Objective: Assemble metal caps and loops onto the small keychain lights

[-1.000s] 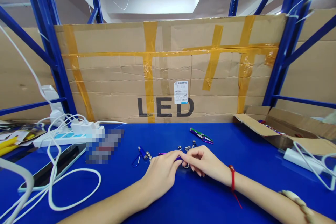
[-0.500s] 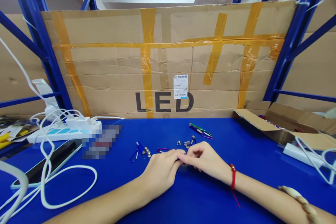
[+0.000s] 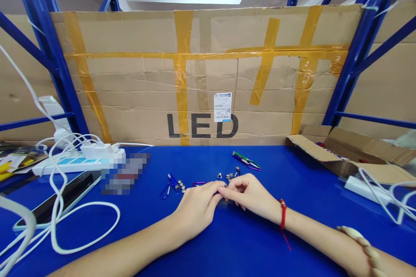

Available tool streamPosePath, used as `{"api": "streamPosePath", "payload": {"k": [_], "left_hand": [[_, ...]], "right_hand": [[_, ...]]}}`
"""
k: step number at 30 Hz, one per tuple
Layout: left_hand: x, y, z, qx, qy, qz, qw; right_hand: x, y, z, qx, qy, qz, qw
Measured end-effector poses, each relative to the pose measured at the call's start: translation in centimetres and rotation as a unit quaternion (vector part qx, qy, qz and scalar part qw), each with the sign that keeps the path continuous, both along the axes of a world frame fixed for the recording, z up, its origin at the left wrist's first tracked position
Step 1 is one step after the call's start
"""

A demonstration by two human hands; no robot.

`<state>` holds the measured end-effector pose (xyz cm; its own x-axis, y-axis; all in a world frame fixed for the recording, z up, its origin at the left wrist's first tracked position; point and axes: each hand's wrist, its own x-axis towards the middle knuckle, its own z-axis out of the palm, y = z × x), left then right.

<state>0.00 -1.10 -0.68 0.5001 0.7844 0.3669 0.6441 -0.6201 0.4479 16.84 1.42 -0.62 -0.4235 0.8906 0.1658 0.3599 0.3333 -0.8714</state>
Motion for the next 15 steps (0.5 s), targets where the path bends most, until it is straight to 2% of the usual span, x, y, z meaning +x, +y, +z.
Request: {"api": "streamPosePath", "payload": {"k": [15], "left_hand": [[0.05,0.06,0.05,-0.005,-0.004,0.004,1.0]], "right_hand": [[0.08,0.14,0.62,-0.036,0.025,0.007,0.999]]}}
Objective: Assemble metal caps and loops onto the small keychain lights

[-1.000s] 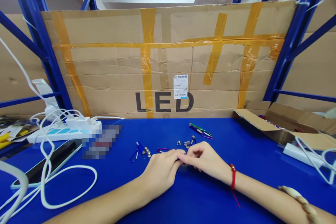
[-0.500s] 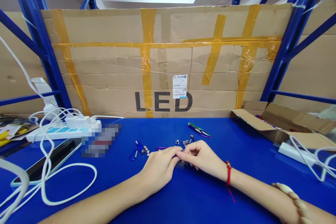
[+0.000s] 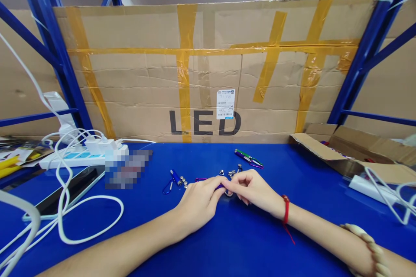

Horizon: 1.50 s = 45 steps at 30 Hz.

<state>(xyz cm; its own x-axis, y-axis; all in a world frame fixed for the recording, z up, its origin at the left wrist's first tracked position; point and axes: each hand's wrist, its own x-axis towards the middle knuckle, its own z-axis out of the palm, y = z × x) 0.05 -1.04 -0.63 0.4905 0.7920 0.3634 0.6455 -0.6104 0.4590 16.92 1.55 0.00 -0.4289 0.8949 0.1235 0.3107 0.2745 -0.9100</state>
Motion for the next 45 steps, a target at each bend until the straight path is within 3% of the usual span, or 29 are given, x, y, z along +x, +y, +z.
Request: {"api": "streamPosePath", "payload": {"k": [17,45], "left_hand": [[0.0,-0.19,0.11,0.012,0.009,0.004,1.0],[-0.01,-0.03,-0.2,0.026,0.009,0.008,1.0]], "right_hand": [[0.13,0.13,0.06,-0.068,0.042,0.022,0.997],[-0.11,-0.05,0.21,-0.06,0.071,-0.004,0.996]]}}
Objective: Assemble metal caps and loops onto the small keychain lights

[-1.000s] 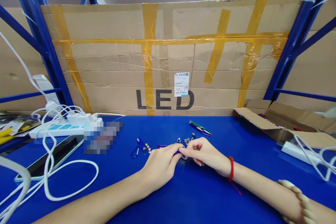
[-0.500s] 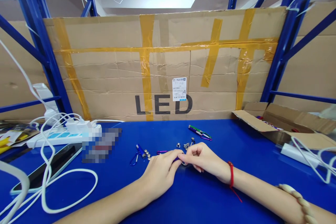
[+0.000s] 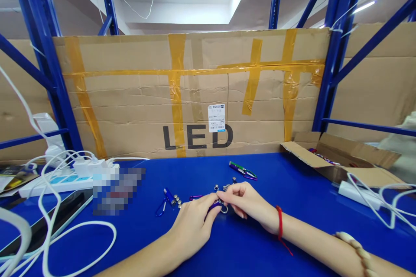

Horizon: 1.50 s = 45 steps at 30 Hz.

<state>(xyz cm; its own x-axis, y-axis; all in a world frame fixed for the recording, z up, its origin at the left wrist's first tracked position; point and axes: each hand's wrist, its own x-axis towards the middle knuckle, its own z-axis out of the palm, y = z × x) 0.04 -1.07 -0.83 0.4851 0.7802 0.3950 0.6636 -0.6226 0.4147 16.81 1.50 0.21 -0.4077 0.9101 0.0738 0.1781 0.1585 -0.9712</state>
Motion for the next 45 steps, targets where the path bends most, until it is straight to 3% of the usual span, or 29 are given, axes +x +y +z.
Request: {"api": "streamPosePath", "payload": {"k": [16,26,45], "left_hand": [[0.0,0.1,-0.3,-0.007,-0.021,-0.014,1.0],[0.1,-0.2,0.5,-0.016,-0.003,0.024,1.0],[0.0,0.2,0.1,-0.035,-0.028,0.039,0.998]], "right_hand": [[-0.1,0.4,-0.4,-0.033,-0.002,-0.033,0.999],[0.2,0.7,-0.3,-0.027,0.038,-0.021,0.999],[0.5,1.2,-0.7,-0.014,0.059,-0.014,0.998]]}}
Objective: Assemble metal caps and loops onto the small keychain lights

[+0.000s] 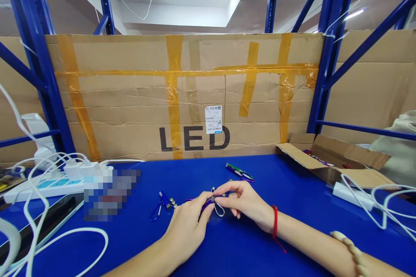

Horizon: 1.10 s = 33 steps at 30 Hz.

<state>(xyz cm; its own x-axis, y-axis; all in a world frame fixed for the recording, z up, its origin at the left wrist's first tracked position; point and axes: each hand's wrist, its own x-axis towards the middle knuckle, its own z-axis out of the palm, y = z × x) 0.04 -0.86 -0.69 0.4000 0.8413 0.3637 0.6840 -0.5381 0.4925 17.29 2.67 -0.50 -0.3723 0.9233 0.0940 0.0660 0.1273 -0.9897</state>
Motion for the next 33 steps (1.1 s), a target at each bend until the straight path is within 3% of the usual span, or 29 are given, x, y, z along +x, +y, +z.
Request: {"api": "streamPosePath", "payload": {"k": [20,33], "left_hand": [[-0.01,-0.03,-0.05,-0.024,0.018,-0.017,0.999],[0.07,-0.03,0.12,-0.015,0.016,-0.022,1.0]], "right_hand": [[0.19,0.39,-0.59,0.109,-0.018,0.012,0.994],[0.21,-0.02,-0.25,0.101,-0.038,0.013,0.994]]}}
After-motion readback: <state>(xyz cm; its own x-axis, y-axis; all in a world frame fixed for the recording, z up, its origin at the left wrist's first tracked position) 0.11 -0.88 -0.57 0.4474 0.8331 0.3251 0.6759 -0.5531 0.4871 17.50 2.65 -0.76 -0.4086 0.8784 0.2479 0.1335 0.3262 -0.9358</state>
